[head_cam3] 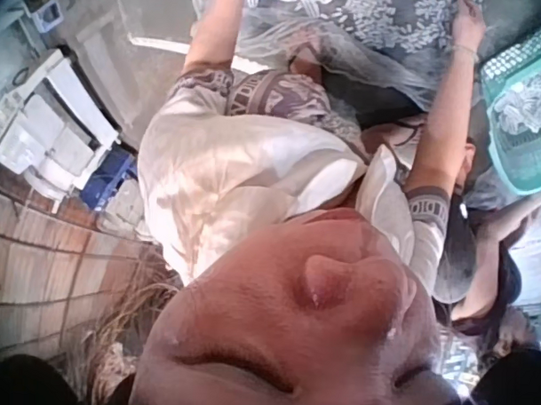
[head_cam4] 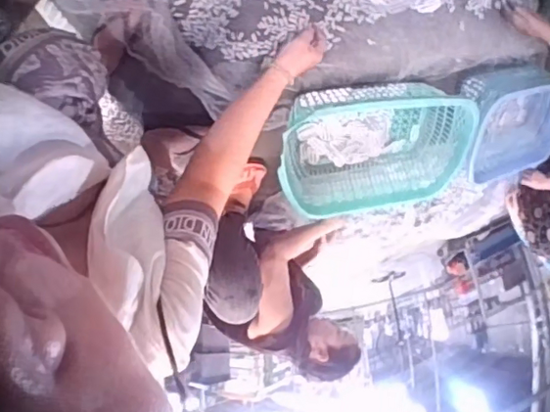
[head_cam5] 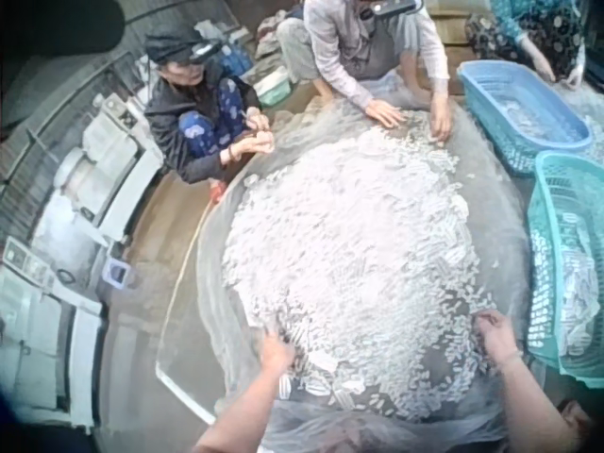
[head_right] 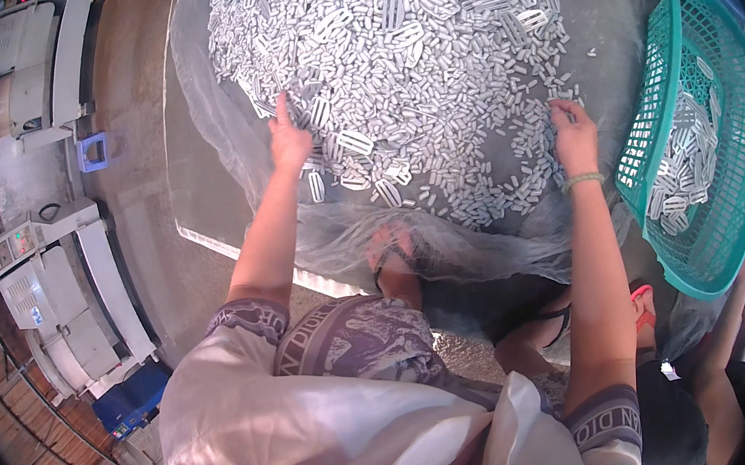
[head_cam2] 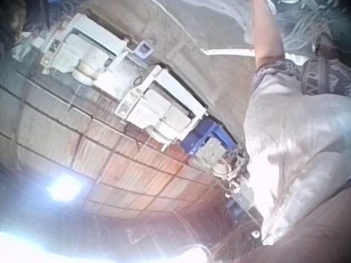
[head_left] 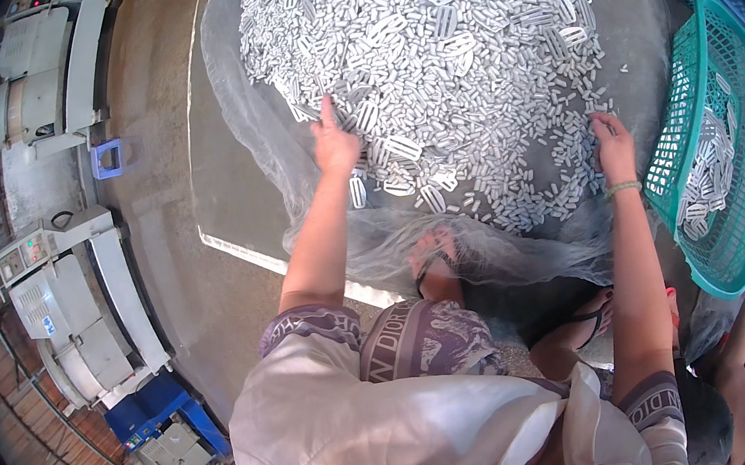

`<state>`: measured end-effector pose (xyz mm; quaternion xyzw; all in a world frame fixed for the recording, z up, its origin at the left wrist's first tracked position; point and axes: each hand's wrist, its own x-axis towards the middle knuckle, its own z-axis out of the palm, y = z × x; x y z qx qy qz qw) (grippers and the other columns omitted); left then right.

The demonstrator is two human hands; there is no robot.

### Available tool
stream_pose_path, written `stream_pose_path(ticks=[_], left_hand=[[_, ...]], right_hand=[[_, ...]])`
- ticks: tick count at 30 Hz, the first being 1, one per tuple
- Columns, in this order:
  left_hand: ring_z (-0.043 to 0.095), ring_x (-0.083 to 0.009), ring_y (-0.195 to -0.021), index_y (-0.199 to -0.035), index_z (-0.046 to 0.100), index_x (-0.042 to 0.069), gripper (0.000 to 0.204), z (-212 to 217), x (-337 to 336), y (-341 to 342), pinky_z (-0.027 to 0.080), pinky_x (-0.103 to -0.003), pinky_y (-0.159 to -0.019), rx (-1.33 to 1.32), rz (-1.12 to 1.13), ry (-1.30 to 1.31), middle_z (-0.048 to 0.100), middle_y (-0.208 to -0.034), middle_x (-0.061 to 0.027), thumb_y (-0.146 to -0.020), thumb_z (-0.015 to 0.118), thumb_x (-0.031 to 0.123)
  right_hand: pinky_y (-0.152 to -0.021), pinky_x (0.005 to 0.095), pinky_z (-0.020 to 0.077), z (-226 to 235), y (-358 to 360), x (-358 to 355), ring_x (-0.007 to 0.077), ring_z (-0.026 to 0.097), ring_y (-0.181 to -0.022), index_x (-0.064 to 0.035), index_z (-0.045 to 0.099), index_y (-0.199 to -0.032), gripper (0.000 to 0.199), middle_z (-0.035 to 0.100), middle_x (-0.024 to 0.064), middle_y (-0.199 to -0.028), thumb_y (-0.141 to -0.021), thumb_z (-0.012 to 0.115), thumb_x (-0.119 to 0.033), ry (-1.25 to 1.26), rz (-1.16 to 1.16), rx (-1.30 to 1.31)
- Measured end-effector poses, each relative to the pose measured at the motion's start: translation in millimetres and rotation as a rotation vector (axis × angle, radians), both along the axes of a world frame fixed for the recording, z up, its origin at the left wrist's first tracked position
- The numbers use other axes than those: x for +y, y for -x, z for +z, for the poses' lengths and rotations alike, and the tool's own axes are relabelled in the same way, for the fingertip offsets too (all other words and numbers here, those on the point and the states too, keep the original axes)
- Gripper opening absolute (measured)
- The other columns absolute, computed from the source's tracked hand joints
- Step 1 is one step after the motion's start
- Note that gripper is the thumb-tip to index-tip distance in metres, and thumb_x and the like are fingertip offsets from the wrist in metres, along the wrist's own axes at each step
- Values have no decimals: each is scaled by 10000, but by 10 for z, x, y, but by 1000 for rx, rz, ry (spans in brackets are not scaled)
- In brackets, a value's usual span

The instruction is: The person sits on the floor and sorts small, silver-colored metal parts from a large pile on a plastic sheet into a green basket. They pick up handfuls of parts, separate them, and place the selected pieces into the basket.

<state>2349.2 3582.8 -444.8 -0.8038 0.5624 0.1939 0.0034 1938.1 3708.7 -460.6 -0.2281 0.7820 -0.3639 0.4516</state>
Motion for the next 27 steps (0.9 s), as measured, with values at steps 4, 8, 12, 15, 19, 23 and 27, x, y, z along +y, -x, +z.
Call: stream_pose_path(ticks=[4,8,12,15,19,23,27], left_hand=[[453,-440,-1124,-1405,92,292,879,19,26,398,382,-402,-954,120,18,-6,250,-1360,-293,-689,533,37],[436,-422,-1142,-1402,125,178,858,51,108,442,348,-381,-984,364,-96,-64,346,-1291,-266,-669,541,21],[444,-408,-1145,-1372,240,156,774,311,314,978,390,-386,-965,470,-233,-180,335,-1307,-261,-677,552,17],[427,-401,-1170,-1373,252,143,755,511,279,1492,393,-387,-968,551,-407,-293,270,-1368,-263,-687,510,-40],[486,-350,-1119,-1351,318,134,711,578,166,1822,410,-361,-932,830,-656,-78,399,-1286,-231,-689,493,-60],[596,-240,-920,-1242,452,172,595,848,-26,1612,483,-301,-694,774,-560,-71,546,-1152,-192,-697,473,-65],[537,-364,-1043,-1198,463,151,508,612,-17,749,419,-405,-874,279,-464,-175,578,-1096,-182,-717,454,-8]], right_hand=[[-343,221,365,18,-99,-15,77,445,-421,-80,611,-994,197,511,8,-623,-851,543,-196,22,-147,-109],[-383,243,456,-52,-229,-92,97,485,-445,-77,606,-1008,224,539,26,-704,-834,567,-213,13,-179,-128],[-417,265,500,-22,-401,-204,124,528,-487,-67,588,-1041,259,549,51,-787,-836,573,-225,-16,-188,-200],[-435,285,522,-4,-407,-200,148,559,-517,-51,575,-1058,280,556,76,-859,-836,575,-221,-28,-167,-237],[-437,303,537,127,-368,-184,169,576,-515,-26,569,-1056,285,563,109,-934,-831,579,-200,-42,-131,-221],[-419,297,528,261,-120,-65,159,569,-499,-16,579,-1041,278,571,98,-886,-829,577,-194,-13,-105,-125],[-364,267,452,263,111,58,123,521,-440,-1,614,-961,264,571,68,-697,-799,613,-209,-41,-83,16]])
